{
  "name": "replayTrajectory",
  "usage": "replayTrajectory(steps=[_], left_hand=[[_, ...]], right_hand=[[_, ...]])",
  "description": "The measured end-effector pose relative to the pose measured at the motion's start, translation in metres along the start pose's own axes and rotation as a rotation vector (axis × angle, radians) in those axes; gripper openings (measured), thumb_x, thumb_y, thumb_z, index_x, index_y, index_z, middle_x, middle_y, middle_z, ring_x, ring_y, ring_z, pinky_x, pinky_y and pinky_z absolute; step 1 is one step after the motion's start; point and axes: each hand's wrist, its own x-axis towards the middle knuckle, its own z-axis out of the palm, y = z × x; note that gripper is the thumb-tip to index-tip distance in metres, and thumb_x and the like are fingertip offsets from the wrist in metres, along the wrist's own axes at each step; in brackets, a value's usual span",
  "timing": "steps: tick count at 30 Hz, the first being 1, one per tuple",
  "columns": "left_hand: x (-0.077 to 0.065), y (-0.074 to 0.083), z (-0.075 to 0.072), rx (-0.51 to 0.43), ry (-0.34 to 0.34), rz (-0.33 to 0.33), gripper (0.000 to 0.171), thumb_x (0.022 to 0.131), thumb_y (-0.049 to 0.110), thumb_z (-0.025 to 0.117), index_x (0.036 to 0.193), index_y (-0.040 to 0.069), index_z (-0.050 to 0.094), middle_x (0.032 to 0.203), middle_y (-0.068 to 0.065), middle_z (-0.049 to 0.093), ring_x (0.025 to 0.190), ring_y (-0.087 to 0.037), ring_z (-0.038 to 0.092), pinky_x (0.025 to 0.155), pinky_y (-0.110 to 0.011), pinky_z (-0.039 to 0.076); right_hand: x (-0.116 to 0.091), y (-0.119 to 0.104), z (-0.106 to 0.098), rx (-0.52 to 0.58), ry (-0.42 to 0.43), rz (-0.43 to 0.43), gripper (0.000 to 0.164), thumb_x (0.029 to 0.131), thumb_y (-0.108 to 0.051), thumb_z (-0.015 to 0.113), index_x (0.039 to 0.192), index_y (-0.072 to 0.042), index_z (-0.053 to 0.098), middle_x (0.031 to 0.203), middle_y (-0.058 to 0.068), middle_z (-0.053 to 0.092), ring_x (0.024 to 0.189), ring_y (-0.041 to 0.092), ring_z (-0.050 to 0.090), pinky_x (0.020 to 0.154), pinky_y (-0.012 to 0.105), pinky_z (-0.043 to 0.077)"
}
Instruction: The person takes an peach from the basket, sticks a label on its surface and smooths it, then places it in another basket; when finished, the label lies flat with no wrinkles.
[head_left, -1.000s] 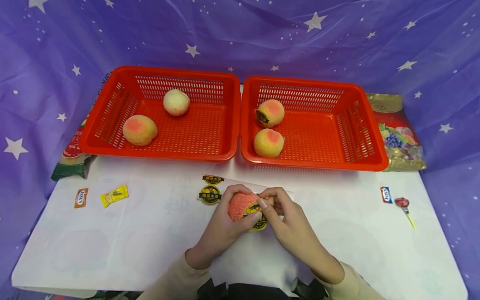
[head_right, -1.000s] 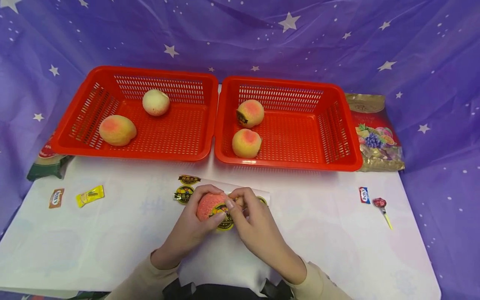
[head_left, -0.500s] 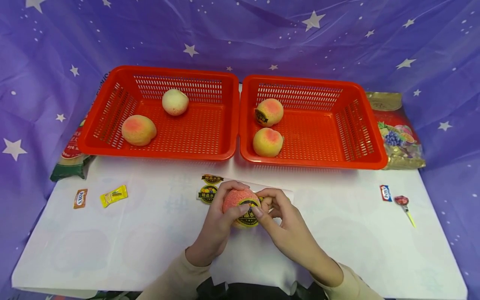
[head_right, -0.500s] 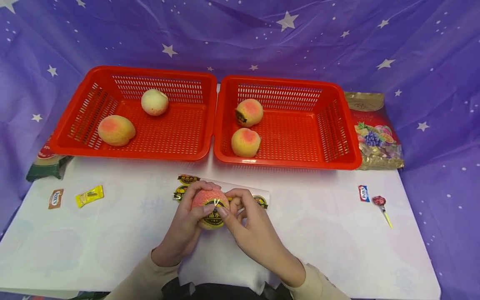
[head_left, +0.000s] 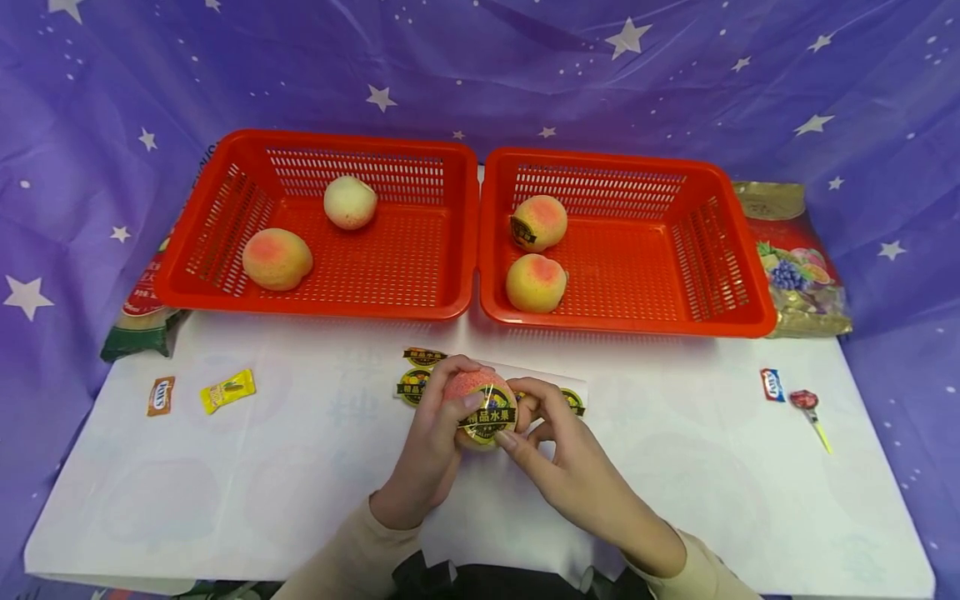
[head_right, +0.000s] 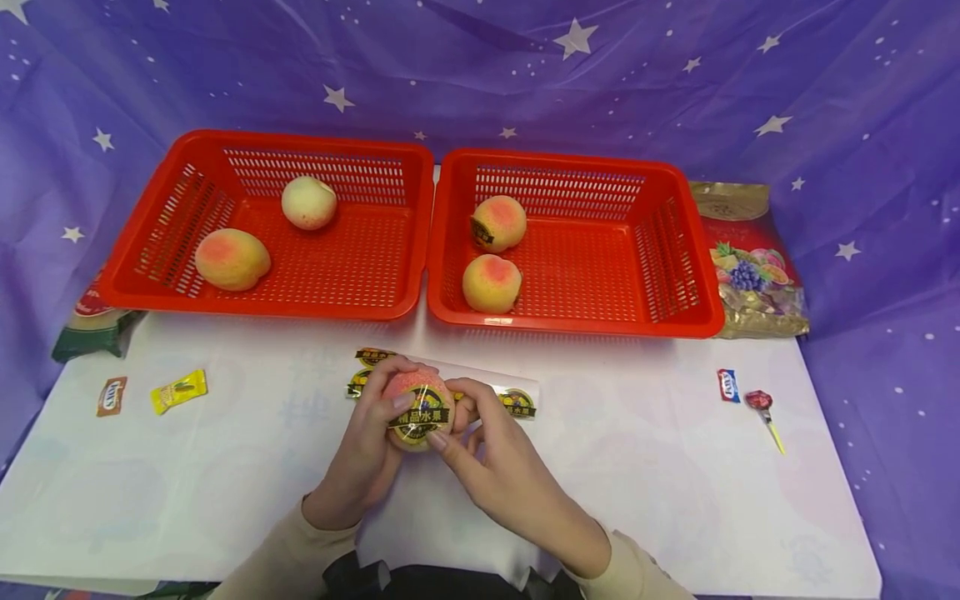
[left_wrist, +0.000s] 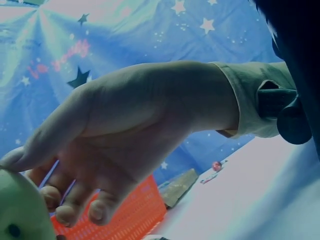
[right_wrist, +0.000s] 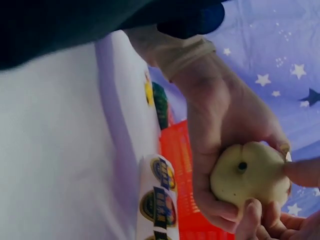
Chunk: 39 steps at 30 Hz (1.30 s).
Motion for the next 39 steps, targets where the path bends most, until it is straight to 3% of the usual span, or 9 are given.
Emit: replayTrajectory(steps=[5, 9, 14, 19, 23, 26, 31, 35, 39], left_hand=[[0.001, 0.001, -0.002, 0.059, -0.040, -0.001, 0.037, 0.088, 0.016, 0.047, 0.120, 0.009, 0.032, 0.119, -0.010, 0.036, 0.106, -0.026, 0.040, 0.082, -0.034, 0.044], [0.001, 0.001, -0.004, 0.151, -0.083, 0.016, 0.034, 0.089, 0.020, 0.049, 0.120, 0.014, 0.035, 0.117, -0.009, 0.038, 0.104, -0.026, 0.041, 0.079, -0.035, 0.045], [0.001, -0.002, -0.003, 0.227, -0.146, 0.046, 0.034, 0.091, 0.022, 0.047, 0.121, 0.015, 0.035, 0.115, -0.010, 0.040, 0.100, -0.026, 0.044, 0.080, -0.035, 0.044], [0.003, -0.007, -0.003, 0.239, -0.147, 0.055, 0.036, 0.092, 0.022, 0.046, 0.123, 0.011, 0.033, 0.112, -0.010, 0.040, 0.098, -0.024, 0.045, 0.079, -0.032, 0.044], [0.004, -0.011, -0.004, 0.265, -0.124, 0.050, 0.036, 0.090, 0.022, 0.048, 0.123, 0.014, 0.034, 0.117, -0.007, 0.036, 0.103, -0.024, 0.041, 0.081, -0.035, 0.043], [0.005, -0.012, -0.004, 0.265, -0.116, 0.031, 0.036, 0.090, 0.024, 0.049, 0.122, 0.017, 0.034, 0.118, -0.005, 0.035, 0.105, -0.024, 0.039, 0.083, -0.037, 0.042], [0.004, -0.005, -0.005, 0.194, -0.138, -0.029, 0.036, 0.092, 0.031, 0.042, 0.123, 0.015, 0.032, 0.115, -0.008, 0.038, 0.106, -0.025, 0.040, 0.086, -0.036, 0.039], [0.004, 0.000, -0.005, 0.108, -0.124, -0.076, 0.037, 0.095, 0.036, 0.032, 0.124, 0.012, 0.032, 0.119, -0.007, 0.037, 0.111, -0.024, 0.036, 0.091, -0.037, 0.033], [0.003, -0.001, -0.004, 0.119, -0.098, -0.041, 0.033, 0.096, 0.035, 0.029, 0.122, 0.015, 0.034, 0.123, -0.004, 0.033, 0.115, -0.021, 0.032, 0.095, -0.038, 0.028]], right_hand=[[0.000, 0.010, -0.004, 0.024, -0.032, 0.017, 0.045, 0.085, -0.018, 0.060, 0.124, -0.017, 0.038, 0.088, -0.001, 0.047, 0.075, 0.010, 0.053, 0.067, 0.024, 0.047], [0.000, 0.023, -0.006, -0.017, -0.017, 0.047, 0.035, 0.089, -0.026, 0.054, 0.120, -0.027, 0.041, 0.087, -0.006, 0.048, 0.077, 0.008, 0.053, 0.069, 0.025, 0.046], [0.001, 0.031, -0.002, -0.108, 0.047, 0.101, 0.027, 0.088, -0.036, 0.052, 0.112, -0.030, 0.043, 0.079, -0.009, 0.048, 0.064, 0.008, 0.051, 0.057, 0.023, 0.043], [0.000, 0.032, 0.004, -0.285, 0.092, 0.098, 0.035, 0.086, -0.045, 0.050, 0.114, -0.025, 0.043, 0.078, -0.012, 0.045, 0.056, 0.004, 0.044, 0.051, 0.019, 0.038], [-0.001, 0.034, 0.011, -0.491, 0.108, 0.003, 0.052, 0.084, -0.049, 0.051, 0.122, -0.014, 0.041, 0.093, -0.010, 0.050, 0.069, 0.001, 0.046, 0.061, 0.021, 0.043], [-0.002, 0.035, 0.014, -0.559, 0.126, -0.048, 0.063, 0.080, -0.051, 0.055, 0.125, -0.011, 0.039, 0.106, -0.005, 0.050, 0.081, 0.003, 0.049, 0.069, 0.024, 0.045], [-0.002, 0.036, 0.010, -0.538, 0.102, -0.051, 0.078, 0.071, -0.059, 0.059, 0.129, -0.013, 0.036, 0.114, -0.003, 0.050, 0.087, 0.005, 0.051, 0.073, 0.025, 0.047], [-0.003, 0.035, 0.005, -0.452, 0.039, 0.005, 0.087, 0.065, -0.064, 0.060, 0.133, -0.018, 0.031, 0.111, -0.007, 0.050, 0.071, 0.006, 0.049, 0.062, 0.019, 0.044], [-0.003, 0.033, 0.003, -0.364, 0.009, 0.096, 0.085, 0.066, -0.062, 0.061, 0.135, -0.024, 0.028, 0.103, -0.012, 0.049, 0.063, 0.006, 0.048, 0.056, 0.018, 0.041]])
